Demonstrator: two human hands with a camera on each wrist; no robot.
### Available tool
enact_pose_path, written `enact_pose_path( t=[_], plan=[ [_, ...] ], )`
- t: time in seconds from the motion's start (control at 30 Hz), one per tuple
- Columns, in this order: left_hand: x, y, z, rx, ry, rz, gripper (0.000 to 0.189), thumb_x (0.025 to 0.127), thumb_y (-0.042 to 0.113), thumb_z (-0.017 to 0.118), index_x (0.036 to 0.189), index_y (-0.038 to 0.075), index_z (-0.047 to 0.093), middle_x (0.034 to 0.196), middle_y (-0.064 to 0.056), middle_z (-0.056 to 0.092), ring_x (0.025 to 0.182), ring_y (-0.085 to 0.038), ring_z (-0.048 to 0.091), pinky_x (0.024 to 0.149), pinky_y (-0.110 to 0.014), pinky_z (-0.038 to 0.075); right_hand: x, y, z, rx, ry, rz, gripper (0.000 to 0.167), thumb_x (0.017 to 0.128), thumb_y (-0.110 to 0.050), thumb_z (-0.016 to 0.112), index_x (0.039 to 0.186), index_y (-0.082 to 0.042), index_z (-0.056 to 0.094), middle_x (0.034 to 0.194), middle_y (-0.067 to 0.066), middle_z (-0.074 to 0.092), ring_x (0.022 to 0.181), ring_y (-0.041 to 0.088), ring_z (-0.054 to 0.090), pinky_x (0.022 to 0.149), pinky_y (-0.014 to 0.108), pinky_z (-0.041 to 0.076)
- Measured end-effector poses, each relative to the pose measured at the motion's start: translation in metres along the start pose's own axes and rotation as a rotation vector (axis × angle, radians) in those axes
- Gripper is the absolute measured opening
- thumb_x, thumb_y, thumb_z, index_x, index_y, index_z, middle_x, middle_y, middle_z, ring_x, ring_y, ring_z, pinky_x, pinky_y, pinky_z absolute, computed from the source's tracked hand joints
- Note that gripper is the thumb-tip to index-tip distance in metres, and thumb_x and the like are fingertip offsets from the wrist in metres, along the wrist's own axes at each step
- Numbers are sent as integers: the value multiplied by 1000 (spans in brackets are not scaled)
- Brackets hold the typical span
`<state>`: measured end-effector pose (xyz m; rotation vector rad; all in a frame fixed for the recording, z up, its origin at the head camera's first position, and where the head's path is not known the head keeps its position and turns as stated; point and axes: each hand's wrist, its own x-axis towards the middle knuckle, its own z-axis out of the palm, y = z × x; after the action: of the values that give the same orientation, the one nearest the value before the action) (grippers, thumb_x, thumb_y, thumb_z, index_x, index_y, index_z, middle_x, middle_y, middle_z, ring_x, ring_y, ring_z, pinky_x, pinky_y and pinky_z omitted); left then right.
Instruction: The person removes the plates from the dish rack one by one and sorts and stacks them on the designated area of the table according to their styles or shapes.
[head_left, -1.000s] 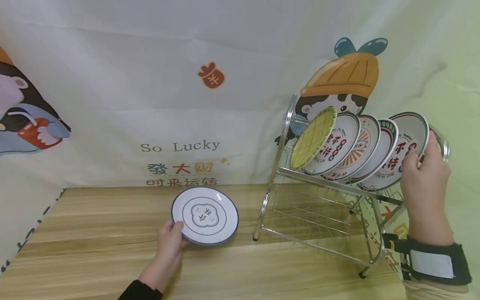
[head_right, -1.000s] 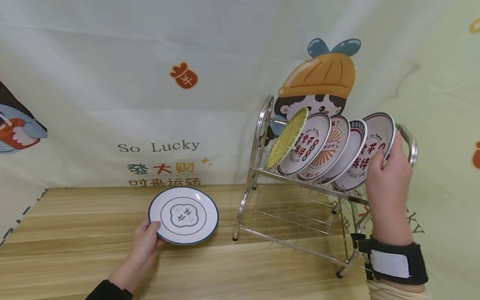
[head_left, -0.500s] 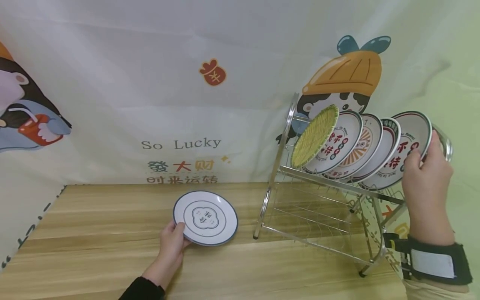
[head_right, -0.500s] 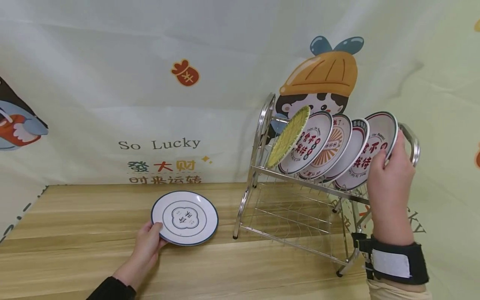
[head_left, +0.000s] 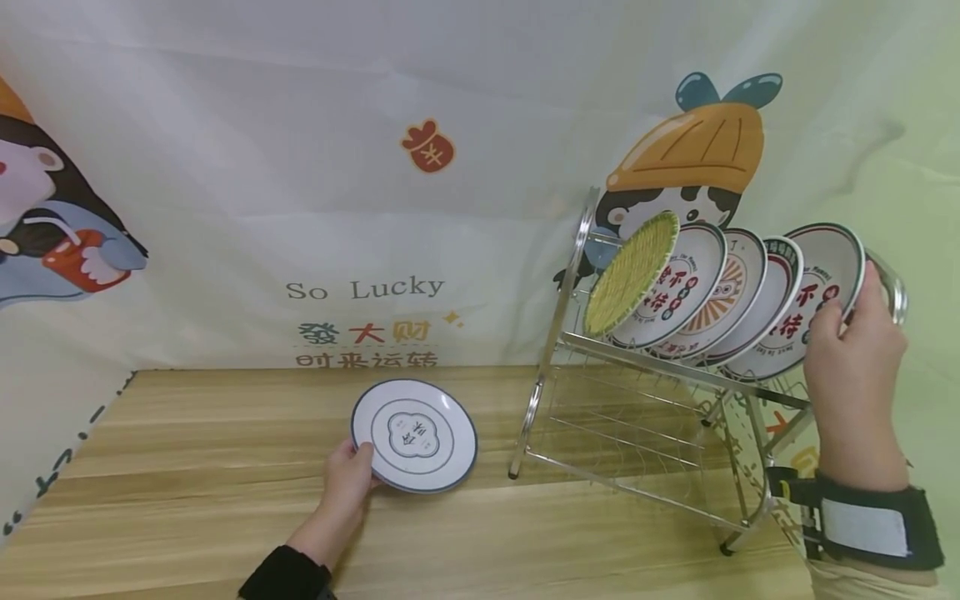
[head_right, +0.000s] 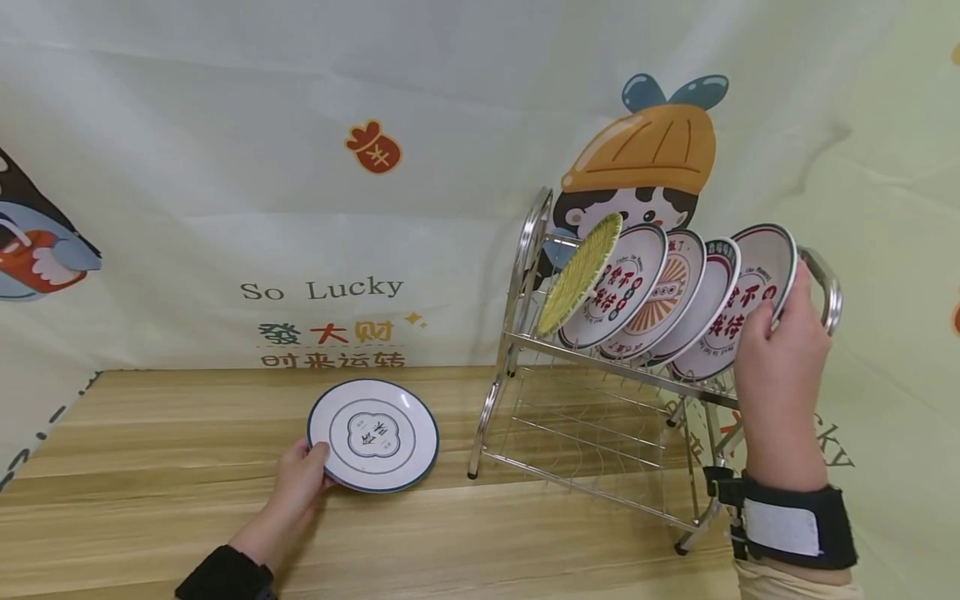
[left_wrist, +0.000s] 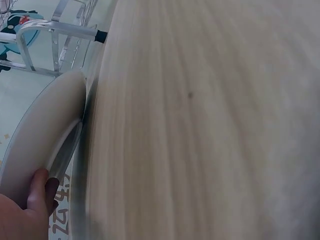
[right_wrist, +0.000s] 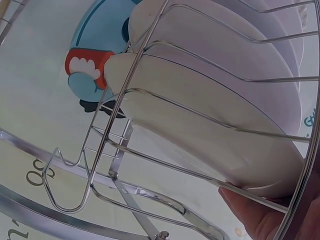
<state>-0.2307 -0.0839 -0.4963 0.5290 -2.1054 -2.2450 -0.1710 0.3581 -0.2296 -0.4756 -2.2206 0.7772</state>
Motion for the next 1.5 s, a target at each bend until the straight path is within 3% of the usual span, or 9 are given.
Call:
enact_pose_path(
  t=[0.13,0.33,0.5,0.67,0.97,1.2,1.37,1.5],
  plan=[
    [2,4,-2,102,13,49,38,92,7,39,122,-14,48,97,-22,58,63,-10,58,55,-21,54,0,0,0,4,-2,3,52,98,-19,32,148,-31,27,137,18,51,111,39,57,80,45,51],
    [3,9,-9,294,-22,90,42,93,11,41,127,-12,47,113,-28,55,80,-18,59,66,-23,54,-1,-1,-1,-8,12,-13,52,97,-19,31,149,-29,28,133,19,54,107,36,58,73,33,55],
    [5,12,-15,398,-62,115,43,93,12,42,129,-12,47,107,-27,57,75,-17,60,62,-25,56,-2,0,1,-3,4,-4,54,98,-19,30,150,-30,24,136,20,51,109,40,58,82,51,50],
    [9,12,-20,508,-75,147,47,91,9,49,130,-17,42,108,-34,56,68,-17,61,57,-26,56,-2,0,1,-1,1,4,54,98,-19,30,150,-31,22,138,19,50,109,42,58,82,53,49],
    [18,9,-30,586,-84,133,49,87,7,59,126,-19,45,107,-35,59,68,-16,62,58,-26,57,-3,-1,-1,12,-15,12,54,98,-20,31,150,-35,21,139,18,49,112,41,58,73,39,54],
    [21,6,-35,630,-89,106,40,85,10,62,116,-16,54,85,-22,63,59,-14,59,52,-26,53,-3,-1,2,12,14,-6,53,98,-19,30,149,-32,26,136,17,52,110,39,59,80,52,51],
    [25,5,-35,676,-91,88,33,85,11,65,105,-14,59,67,-11,62,52,-12,58,48,-24,49,-2,0,2,7,22,-13,52,98,-19,30,148,-33,27,135,17,53,108,39,60,76,46,52],
    [25,7,-35,743,-99,100,32,85,14,65,101,-13,59,63,-9,60,51,-13,57,47,-24,44,-3,-1,1,1,25,-15,52,98,-18,31,148,-32,28,134,17,54,107,39,60,73,42,53]
  ],
)
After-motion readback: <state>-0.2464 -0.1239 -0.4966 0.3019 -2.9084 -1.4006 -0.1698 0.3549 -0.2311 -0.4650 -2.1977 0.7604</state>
